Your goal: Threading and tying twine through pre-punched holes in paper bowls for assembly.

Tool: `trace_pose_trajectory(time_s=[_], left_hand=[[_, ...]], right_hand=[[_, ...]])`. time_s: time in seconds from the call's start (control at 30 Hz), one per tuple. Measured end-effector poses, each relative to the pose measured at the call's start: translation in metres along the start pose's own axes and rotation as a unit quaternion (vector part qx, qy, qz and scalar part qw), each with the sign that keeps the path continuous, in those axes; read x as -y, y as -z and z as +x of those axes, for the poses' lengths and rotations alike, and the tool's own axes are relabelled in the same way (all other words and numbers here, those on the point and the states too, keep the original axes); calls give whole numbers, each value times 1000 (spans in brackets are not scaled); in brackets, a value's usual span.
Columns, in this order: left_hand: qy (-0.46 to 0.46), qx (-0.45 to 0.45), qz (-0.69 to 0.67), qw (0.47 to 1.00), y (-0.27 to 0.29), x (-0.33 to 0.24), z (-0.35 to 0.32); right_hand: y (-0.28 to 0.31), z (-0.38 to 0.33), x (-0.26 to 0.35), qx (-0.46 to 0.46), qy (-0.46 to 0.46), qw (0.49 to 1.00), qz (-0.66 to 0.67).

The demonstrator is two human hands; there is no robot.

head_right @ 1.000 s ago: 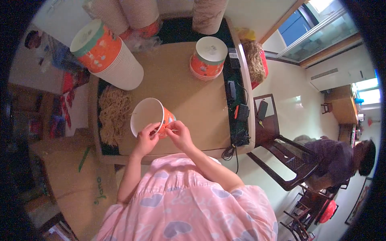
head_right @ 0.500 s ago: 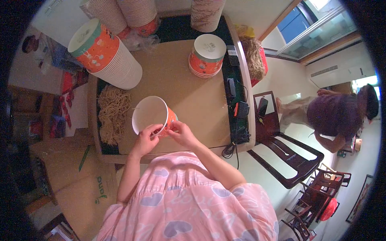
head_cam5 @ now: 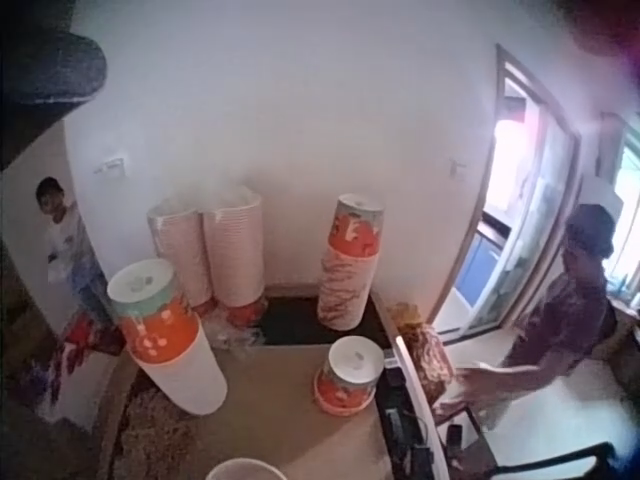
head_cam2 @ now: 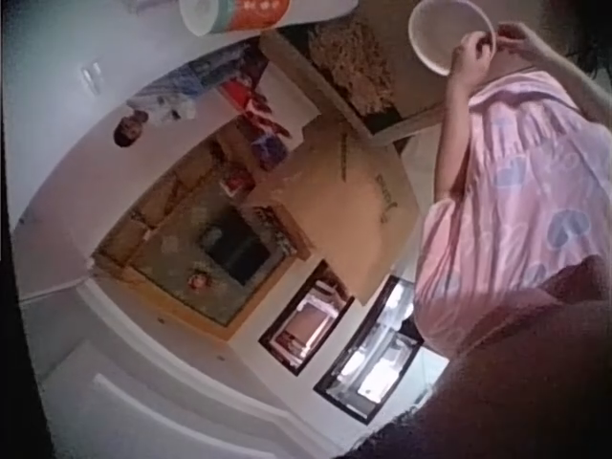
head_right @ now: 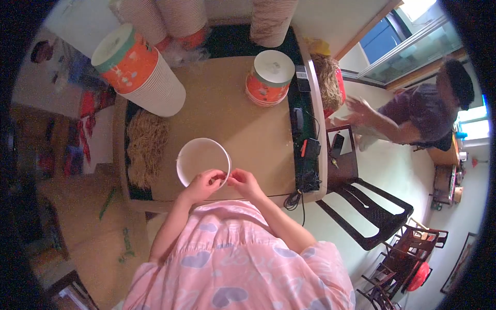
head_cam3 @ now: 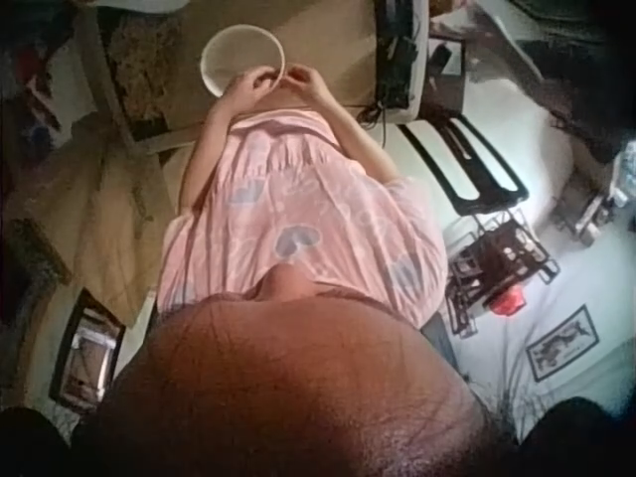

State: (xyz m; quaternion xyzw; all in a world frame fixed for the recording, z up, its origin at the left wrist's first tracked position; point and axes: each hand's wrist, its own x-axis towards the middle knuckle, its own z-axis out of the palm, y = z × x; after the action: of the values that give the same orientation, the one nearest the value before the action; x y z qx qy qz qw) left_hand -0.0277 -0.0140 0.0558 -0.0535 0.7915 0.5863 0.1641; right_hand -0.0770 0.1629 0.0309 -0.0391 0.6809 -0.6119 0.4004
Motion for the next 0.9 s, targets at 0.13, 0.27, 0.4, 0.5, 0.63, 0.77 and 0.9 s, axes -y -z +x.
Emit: trace_pose_trajectory(time_s=[0.13, 0.27, 0.4, 0.5, 0.63, 0.77, 0.9], left_hand=[[-47, -34, 78, 995, -16, 17, 11], [-61, -72, 139, 986, -26, 18, 14], [-59, -83, 151, 983, -28, 15, 15], [-48, -109, 87, 989, -24, 16, 12], [12, -78, 18, 997, -16, 17, 9], [62, -35, -92, 993, -15, 27, 9], [94, -16, -187, 978, -12, 31, 8]], right_hand=[[6, 2, -21, -8, -13, 1000, -2], [7, 0, -20, -22, -31, 999, 15], [9, -2, -20, -20, -41, 998, 38], [8, -15, -7, -30, -60, 992, 109], [0, -29, 2, -3, 4, 988, 156], [-16, -25, 21, -25, 76, 996, -49], [-24, -12, 18, -85, 169, 966, -175]])
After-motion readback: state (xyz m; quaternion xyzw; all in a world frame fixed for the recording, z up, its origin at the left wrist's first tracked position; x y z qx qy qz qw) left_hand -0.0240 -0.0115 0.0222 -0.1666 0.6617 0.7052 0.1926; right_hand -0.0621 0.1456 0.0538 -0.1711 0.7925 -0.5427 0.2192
